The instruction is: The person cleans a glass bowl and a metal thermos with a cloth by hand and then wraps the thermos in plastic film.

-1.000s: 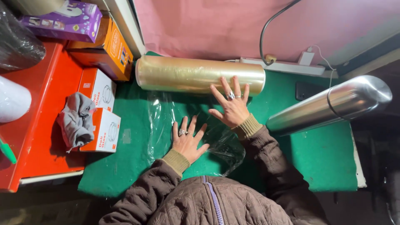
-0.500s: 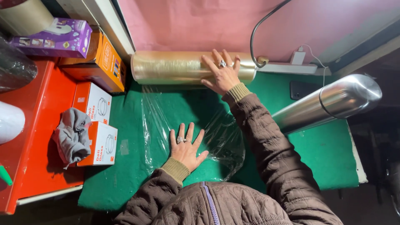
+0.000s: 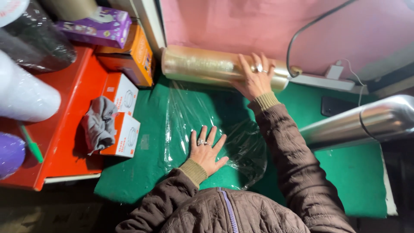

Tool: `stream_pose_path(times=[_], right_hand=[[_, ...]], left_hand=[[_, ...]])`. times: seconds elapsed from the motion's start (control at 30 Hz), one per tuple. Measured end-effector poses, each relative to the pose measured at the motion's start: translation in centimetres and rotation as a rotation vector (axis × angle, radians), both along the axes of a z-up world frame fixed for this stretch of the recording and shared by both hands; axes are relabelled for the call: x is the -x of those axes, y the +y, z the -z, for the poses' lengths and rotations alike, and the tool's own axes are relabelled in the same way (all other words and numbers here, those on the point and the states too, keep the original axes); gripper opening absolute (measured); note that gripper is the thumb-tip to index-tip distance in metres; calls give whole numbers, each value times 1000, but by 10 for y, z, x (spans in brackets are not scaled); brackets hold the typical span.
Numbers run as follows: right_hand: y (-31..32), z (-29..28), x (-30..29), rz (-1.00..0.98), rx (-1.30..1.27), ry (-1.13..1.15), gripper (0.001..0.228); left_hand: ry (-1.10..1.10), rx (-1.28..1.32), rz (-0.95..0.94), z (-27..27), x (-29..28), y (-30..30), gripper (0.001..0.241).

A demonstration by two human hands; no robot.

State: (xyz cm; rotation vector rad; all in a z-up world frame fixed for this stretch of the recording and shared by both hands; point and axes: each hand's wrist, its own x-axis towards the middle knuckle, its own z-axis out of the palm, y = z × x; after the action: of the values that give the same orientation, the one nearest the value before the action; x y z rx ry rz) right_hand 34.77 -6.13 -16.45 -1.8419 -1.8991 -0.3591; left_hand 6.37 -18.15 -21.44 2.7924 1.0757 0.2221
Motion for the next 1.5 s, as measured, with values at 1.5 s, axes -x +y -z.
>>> stream_pose_path(times=[1.5], right_hand=[[60, -56, -15, -151, 582, -54, 136]], left_hand=[[-38, -22, 21, -8, 30, -6, 84]])
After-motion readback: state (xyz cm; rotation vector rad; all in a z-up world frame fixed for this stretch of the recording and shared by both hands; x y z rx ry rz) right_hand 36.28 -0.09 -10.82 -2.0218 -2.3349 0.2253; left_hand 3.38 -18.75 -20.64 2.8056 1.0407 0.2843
